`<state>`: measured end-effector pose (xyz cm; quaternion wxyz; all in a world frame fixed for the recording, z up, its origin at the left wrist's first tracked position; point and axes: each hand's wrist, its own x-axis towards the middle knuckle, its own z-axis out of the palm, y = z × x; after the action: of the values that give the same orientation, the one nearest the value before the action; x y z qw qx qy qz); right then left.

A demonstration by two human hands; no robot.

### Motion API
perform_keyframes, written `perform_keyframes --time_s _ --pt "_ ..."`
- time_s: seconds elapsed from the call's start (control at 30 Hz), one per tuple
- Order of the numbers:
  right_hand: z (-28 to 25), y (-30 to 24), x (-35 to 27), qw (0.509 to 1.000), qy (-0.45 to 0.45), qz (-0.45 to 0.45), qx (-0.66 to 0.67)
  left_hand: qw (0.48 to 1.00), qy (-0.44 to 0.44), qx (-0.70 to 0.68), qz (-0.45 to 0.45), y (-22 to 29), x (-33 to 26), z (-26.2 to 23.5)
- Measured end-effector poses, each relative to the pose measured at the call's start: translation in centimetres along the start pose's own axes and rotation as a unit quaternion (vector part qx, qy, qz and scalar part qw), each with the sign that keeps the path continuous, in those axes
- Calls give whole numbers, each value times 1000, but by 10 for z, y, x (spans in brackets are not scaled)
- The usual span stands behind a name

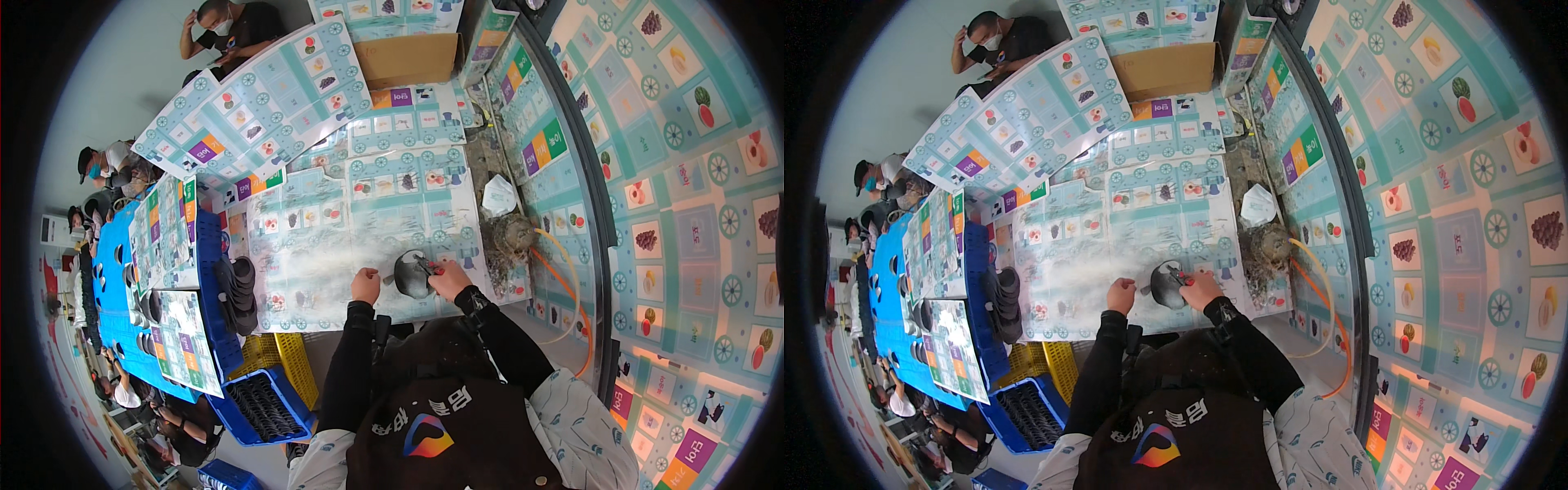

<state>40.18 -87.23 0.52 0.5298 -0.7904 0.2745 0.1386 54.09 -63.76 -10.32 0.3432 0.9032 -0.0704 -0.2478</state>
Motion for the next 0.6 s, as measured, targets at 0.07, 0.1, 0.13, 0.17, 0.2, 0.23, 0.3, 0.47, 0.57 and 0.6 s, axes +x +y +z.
perform_keyframes --time_s 0.07,0.1,0.13,0.17,0.2,0.23,0.3,0.47,0.57,0.6 --pt "-1 -1 -1 1000 -11 9 -8 1000 10 7 11 -2 -1 1" --pt "-1 -2 -2 999 -19 26 -4 1000 9 11 2 -3 -1 2" --pt "-1 -4 -3 999 -23 34 -2 1000 13 13 7 -4 -2 2" --pt "-1 -5 -4 999 -27 43 0 1000 19 7 9 -4 -2 3" --pt "-1 -6 -5 999 -33 32 2 1000 19 0 2 -5 -2 3" --pt "-1 -6 -5 999 -39 22 3 1000 25 0 11 -5 -2 4" --pt "-2 -6 -5 998 -62 23 -7 1000 21 -6 0 -6 -2 4" --pt "-10 -5 -7 990 -128 -1 -51 999 31 -2 15 -3 -2 4" --pt "-17 -10 -10 977 -162 -52 -130 999 25 -5 19 0 -4 4" --pt "-19 -13 -12 963 -162 -78 -203 1000 15 -7 14 1 -4 4"
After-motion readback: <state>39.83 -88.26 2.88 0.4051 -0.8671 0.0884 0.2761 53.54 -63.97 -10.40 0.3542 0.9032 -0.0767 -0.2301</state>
